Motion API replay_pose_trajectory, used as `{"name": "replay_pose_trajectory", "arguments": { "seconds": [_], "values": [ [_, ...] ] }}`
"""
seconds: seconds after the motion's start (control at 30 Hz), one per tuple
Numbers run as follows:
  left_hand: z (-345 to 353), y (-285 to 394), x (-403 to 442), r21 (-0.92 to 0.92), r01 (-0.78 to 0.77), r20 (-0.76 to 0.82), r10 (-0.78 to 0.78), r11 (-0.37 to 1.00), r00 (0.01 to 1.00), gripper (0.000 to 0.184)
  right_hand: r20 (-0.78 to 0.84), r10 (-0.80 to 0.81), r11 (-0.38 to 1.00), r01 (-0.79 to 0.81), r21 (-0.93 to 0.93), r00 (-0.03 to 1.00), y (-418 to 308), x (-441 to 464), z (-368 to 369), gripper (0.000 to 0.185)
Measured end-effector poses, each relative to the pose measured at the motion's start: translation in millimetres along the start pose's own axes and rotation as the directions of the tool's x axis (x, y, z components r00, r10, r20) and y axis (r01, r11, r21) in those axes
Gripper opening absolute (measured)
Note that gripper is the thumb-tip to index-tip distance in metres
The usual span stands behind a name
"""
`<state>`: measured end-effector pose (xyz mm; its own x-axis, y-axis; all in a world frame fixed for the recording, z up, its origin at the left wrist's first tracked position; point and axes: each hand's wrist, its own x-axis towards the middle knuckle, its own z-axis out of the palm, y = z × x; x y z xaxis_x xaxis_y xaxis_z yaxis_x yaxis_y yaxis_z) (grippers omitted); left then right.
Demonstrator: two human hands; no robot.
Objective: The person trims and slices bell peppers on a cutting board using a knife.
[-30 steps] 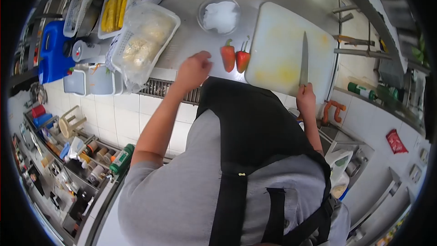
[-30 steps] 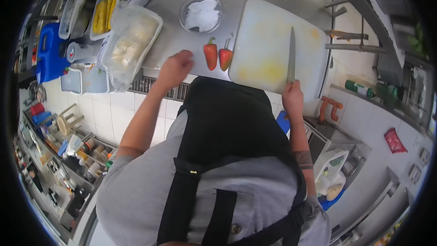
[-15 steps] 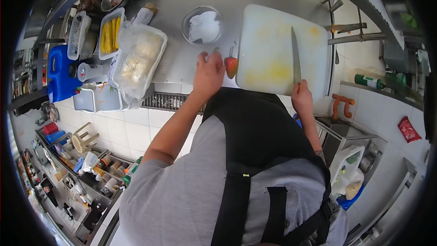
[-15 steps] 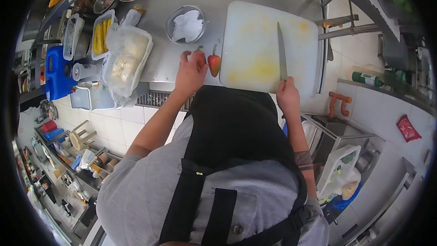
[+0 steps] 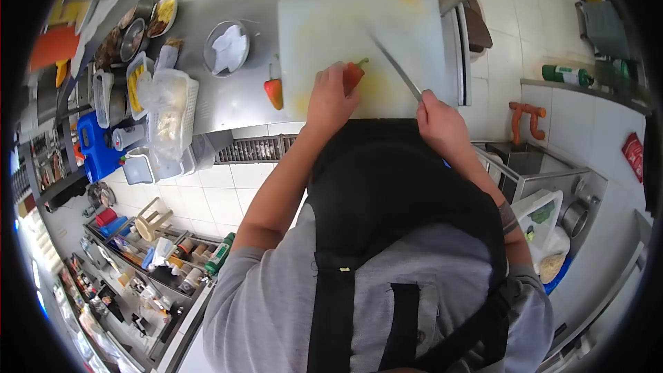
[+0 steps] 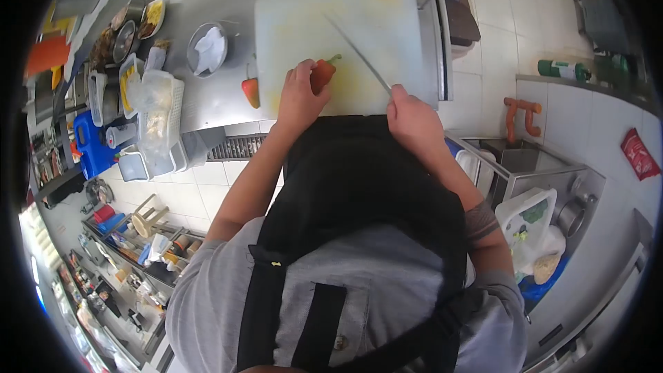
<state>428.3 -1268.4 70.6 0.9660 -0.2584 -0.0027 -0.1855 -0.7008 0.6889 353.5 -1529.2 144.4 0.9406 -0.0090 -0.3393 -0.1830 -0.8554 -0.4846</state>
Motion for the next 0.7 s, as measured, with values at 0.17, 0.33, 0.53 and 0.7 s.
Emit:
{"name": "replay_pose_trajectory", "arguments": {
  "seconds": [0.17,0.33,0.53,0.7],
  "values": [
    [20.6,28.5,-1.7,0.131,-0.149,-0.142,0.168,0.980,0.976,0.046,0.093,-0.106,0.992,0.112,-0.058,0.990,25.6,-18.6,-22.6,0.014],
    [38.3,27.2,5.4,0.038,-0.160,-0.339,0.164,0.986,0.926,0.028,0.186,-0.166,0.978,0.186,-0.094,0.968,35.1,-25.7,-32.3,0.015],
    [51.2,2.5,9.3,-0.031,-0.127,-0.348,0.109,0.991,0.931,0.024,0.198,-0.183,0.975,0.204,-0.091,0.963,42.1,-32.2,-28.7,0.016],
    [59.9,-4.9,14.3,-0.046,-0.121,-0.359,0.097,0.992,0.928,0.023,0.118,-0.246,0.939,0.266,-0.216,0.962,39.3,-33.9,-25.8,0.016]
  ]
}}
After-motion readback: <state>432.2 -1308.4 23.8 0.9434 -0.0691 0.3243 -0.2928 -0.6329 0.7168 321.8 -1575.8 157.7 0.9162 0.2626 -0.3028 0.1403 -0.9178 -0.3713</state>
